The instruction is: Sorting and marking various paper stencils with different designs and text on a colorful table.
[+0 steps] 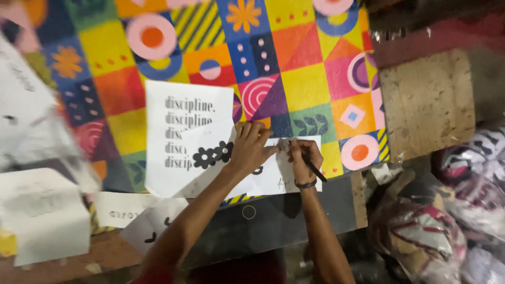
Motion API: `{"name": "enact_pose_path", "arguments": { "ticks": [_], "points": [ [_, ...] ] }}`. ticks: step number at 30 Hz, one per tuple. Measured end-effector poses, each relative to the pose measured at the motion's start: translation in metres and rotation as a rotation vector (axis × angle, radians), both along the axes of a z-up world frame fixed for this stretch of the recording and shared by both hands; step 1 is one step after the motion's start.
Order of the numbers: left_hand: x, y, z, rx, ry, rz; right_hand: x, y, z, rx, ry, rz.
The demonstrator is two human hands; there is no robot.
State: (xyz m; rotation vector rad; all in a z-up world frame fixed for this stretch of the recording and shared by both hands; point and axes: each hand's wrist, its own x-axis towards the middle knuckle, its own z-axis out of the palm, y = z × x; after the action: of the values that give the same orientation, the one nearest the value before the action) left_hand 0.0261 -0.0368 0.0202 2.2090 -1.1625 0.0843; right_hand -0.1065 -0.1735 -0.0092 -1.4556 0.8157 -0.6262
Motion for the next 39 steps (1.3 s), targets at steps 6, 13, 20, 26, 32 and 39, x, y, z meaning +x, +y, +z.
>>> {"name": "enact_pose_path", "arguments": {
  "ticks": [6, 13, 20, 26, 32, 39],
  "points": [
    [-0.009, -0.007, -0.014, 0.021, 0.124, 0.043, -0.012, 0.000, -0.026, -0.123, -0.012, -0.003],
    [0.007, -0.010, -0.010, 0.022, 0.100, 0.024, -0.003, 0.001, -0.003, -0.166, 0.036, 0.028],
    [0.025, -0.012, -0.012, -0.059, 0.018, -0.011, 0.013, -0.003, 0.012, -0.436, 0.046, 0.133],
    [0.025, -0.012, -0.018, -0.065, 0.011, 0.006, 0.010, -0.002, 0.008, -0.545, 0.100, 0.158],
    [0.027, -0.017, -0.013, -0.045, 0.001, 0.029, 0.017, 0.002, 0.011, -0.596, 0.126, 0.173],
    [0.029, -0.015, -0.013, -0.041, -0.006, 0.026, 0.024, 0.003, 0.010, -0.639, 0.133, 0.149]
  ]
}}
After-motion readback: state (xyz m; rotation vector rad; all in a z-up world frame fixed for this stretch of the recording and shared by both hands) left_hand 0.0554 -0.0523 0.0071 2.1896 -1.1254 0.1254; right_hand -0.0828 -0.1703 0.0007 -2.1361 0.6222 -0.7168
